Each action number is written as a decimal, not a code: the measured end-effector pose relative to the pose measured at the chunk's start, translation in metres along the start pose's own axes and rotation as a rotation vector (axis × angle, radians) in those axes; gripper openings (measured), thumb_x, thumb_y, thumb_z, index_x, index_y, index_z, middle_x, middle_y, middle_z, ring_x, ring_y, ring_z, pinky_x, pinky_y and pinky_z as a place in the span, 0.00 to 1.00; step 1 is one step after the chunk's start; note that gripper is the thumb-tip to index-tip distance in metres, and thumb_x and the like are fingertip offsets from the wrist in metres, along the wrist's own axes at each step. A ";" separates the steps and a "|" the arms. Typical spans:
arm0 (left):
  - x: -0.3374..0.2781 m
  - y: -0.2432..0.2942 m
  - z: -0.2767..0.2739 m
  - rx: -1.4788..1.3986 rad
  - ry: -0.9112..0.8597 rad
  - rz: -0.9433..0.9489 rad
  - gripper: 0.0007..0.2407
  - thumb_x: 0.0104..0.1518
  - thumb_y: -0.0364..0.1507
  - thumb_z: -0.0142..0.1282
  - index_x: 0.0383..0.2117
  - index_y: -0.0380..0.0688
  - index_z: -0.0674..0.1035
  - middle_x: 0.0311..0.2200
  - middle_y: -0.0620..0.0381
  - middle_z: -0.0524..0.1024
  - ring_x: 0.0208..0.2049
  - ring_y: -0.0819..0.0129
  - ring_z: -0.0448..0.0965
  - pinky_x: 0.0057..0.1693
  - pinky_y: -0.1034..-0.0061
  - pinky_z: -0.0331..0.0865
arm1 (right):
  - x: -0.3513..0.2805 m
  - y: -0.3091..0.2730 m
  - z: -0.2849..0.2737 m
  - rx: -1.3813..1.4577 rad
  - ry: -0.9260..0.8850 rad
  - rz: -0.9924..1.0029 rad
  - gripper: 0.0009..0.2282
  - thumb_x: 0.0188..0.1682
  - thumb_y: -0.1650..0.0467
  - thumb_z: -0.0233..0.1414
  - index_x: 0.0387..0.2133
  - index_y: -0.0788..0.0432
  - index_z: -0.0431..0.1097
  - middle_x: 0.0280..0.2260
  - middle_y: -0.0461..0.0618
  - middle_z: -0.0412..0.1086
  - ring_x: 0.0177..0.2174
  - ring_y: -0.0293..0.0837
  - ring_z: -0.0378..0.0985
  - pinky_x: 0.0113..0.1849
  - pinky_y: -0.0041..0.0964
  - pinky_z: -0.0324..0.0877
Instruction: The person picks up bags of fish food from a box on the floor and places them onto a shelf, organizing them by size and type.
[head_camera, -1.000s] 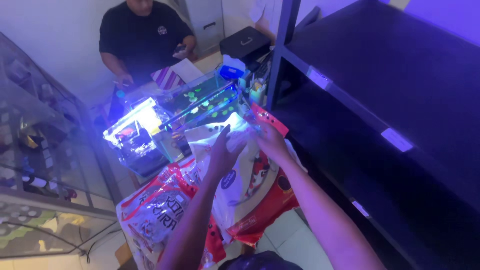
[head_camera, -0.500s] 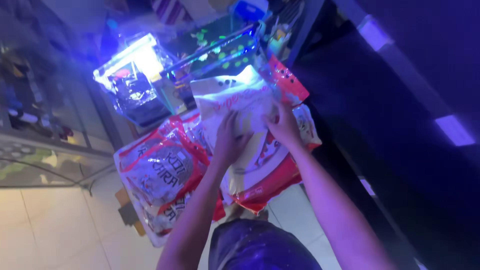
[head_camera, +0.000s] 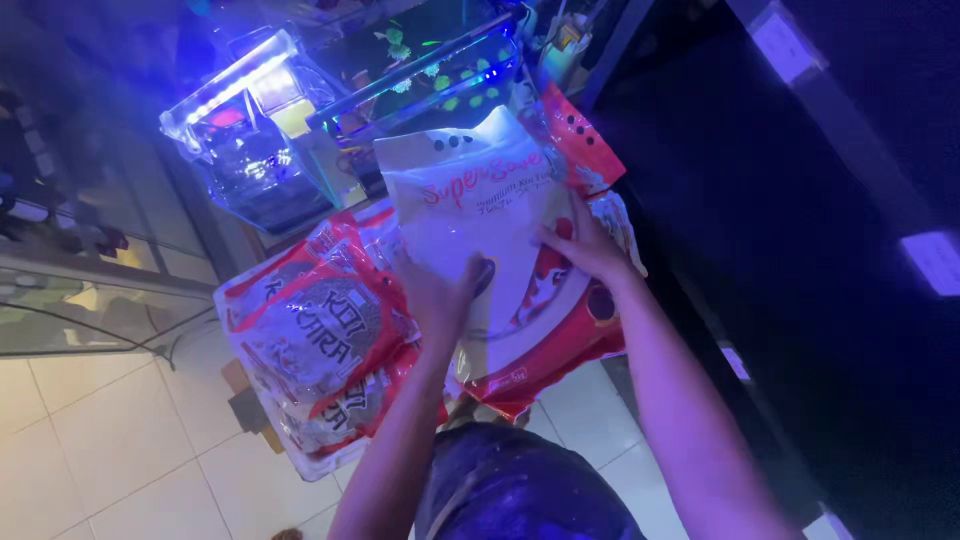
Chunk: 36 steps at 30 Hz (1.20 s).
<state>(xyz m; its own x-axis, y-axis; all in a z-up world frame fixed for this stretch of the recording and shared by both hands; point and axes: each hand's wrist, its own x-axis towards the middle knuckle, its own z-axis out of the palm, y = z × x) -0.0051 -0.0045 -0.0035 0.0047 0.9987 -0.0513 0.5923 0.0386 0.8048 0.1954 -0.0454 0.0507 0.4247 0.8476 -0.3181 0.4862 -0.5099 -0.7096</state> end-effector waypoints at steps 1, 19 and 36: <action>-0.002 0.001 0.000 0.002 -0.002 -0.002 0.47 0.38 0.52 0.64 0.59 0.32 0.54 0.55 0.31 0.58 0.58 0.42 0.60 0.54 0.46 0.61 | 0.002 0.007 0.000 0.001 -0.001 0.003 0.44 0.36 0.48 0.54 0.62 0.55 0.44 0.56 0.69 0.53 0.57 0.60 0.54 0.57 0.54 0.50; -0.020 0.036 -0.019 -0.297 -0.266 -0.493 0.53 0.31 0.54 0.65 0.61 0.35 0.47 0.57 0.25 0.52 0.61 0.38 0.54 0.65 0.54 0.48 | -0.002 0.016 -0.013 0.112 -0.079 0.264 0.36 0.31 0.43 0.54 0.38 0.63 0.69 0.32 0.62 0.72 0.46 0.57 0.70 0.49 0.46 0.60; -0.016 0.044 -0.012 -0.431 -0.159 -0.536 0.49 0.30 0.50 0.68 0.58 0.31 0.55 0.56 0.27 0.54 0.60 0.38 0.55 0.64 0.53 0.50 | -0.022 -0.024 -0.013 0.299 -0.152 0.403 0.47 0.31 0.41 0.48 0.61 0.58 0.48 0.59 0.67 0.48 0.61 0.62 0.42 0.60 0.51 0.40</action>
<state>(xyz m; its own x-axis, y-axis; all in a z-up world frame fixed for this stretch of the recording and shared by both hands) 0.0116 -0.0183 0.0399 -0.0610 0.8225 -0.5655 0.1740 0.5667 0.8054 0.1837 -0.0538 0.0833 0.4064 0.6157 -0.6751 0.0584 -0.7549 -0.6532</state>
